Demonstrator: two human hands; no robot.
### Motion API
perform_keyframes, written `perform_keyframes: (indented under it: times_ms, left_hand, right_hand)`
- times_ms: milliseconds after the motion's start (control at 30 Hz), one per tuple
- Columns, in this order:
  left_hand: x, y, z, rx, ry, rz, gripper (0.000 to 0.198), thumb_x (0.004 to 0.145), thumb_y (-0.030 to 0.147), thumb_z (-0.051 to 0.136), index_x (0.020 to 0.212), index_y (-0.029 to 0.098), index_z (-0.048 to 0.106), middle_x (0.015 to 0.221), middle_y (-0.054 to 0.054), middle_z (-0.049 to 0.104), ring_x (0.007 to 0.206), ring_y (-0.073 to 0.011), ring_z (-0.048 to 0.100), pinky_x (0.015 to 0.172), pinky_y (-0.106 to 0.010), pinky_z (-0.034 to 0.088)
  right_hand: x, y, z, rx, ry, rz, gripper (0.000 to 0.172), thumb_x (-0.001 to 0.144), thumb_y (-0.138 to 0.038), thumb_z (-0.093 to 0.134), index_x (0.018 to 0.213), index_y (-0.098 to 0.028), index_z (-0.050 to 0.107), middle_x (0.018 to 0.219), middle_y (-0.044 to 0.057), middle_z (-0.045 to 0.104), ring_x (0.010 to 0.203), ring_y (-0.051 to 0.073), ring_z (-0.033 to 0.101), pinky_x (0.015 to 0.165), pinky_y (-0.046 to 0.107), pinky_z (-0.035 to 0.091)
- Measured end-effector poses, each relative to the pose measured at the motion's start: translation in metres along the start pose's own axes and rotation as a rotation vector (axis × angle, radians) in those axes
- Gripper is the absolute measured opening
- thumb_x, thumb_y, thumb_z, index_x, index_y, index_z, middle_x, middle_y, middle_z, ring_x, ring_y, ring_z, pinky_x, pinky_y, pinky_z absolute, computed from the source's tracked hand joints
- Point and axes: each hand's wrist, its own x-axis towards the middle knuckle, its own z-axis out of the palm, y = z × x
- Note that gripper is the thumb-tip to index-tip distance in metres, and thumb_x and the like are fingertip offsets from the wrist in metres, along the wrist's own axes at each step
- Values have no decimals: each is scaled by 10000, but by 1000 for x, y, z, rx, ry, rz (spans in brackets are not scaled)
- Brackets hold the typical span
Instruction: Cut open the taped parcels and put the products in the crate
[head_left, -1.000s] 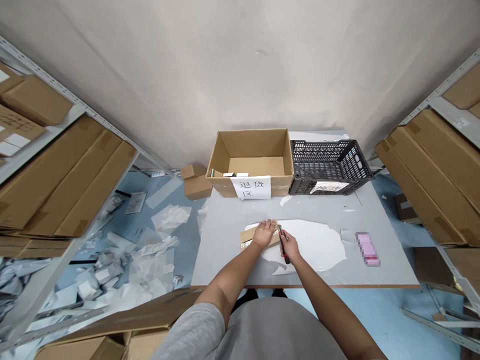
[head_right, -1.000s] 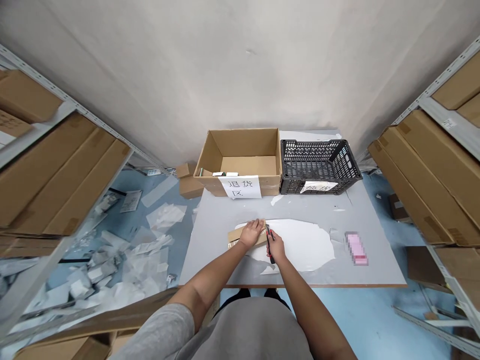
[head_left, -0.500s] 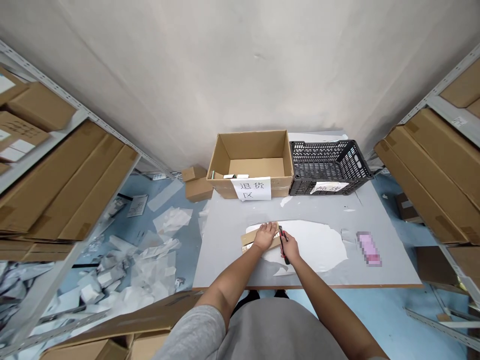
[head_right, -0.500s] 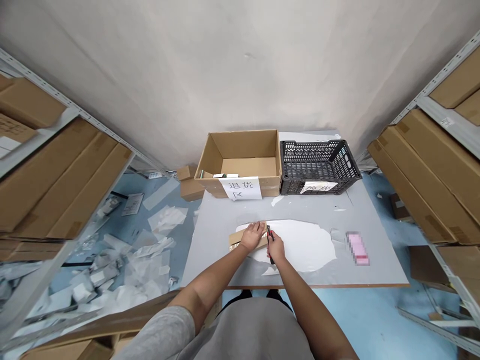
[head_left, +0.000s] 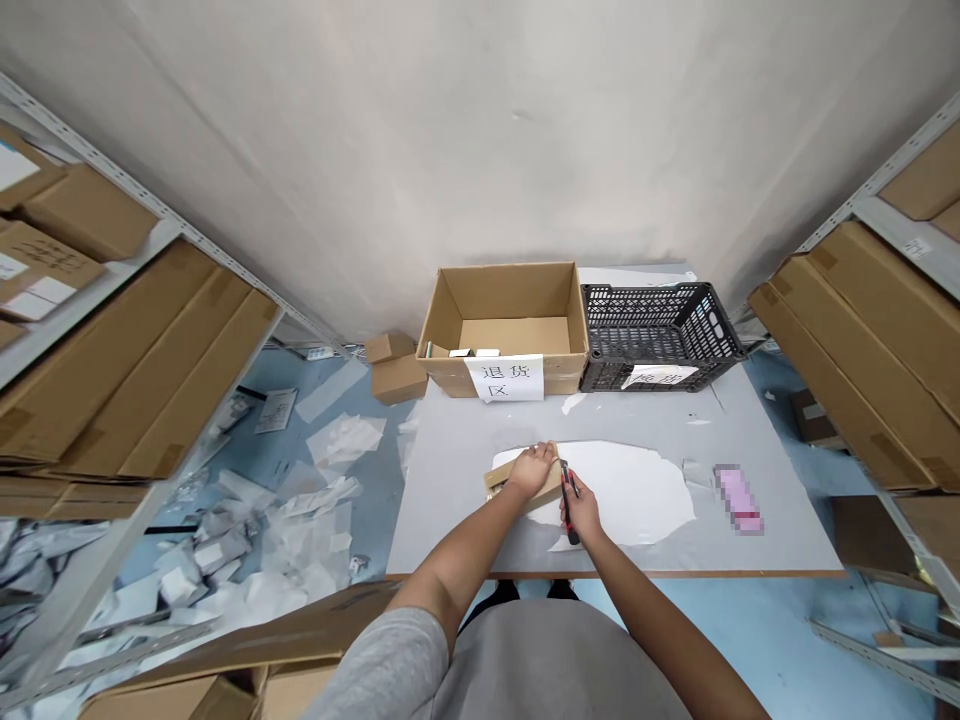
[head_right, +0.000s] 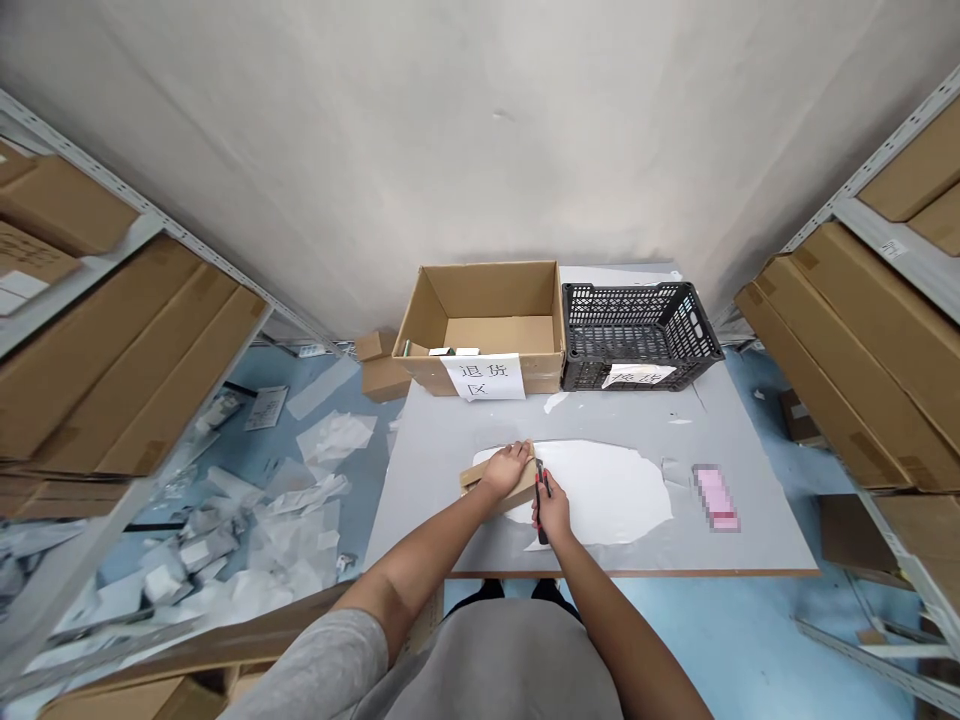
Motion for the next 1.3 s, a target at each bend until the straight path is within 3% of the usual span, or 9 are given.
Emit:
perform_keyframes:
  times_ms: [167,500,833,1300]
  left_hand:
    - [-8,9,0,-10,25,-43,455,1132,325,414,1534,130,498,1352,-195,645,1143,-286,678,976,-394,532]
    - [-12,20,1,-67,59,-123,502,1116,350,453,1573,144,483,1298,-193,634,1166,-315,627,991,-419,513]
    - [-15,26,2,-39,43,-116,518,1123,343,412,1601,148,457,1338,-190,627,1173,-310,611,1023,-424,485]
    - [-17,30,1,-69,60,-128,500,1112,306,425,1586,156,478,1306,-190,633,1158,-307,613,1016,-431,496]
  right_hand:
    - [5,-9,4,-10,36,38,736,994,-449,547,1661,-177,395,514,-93,518,367,136,485,366,215,411]
    - [-3,-15,-18,-54,-65,153,686,987,-420,570,1624,-203,439,505,-76,543,376,146,478,364,211,385]
    - [-6,-12,-8,105,-12,90,620,943,-515,602,1471,-195,548,516,-87,537,386,137,486,373,205,389]
    - [9,-24,-6,-180,39,122,522,1038,-322,486,1544,-207,540,468,-90,489,359,146,488,373,202,406]
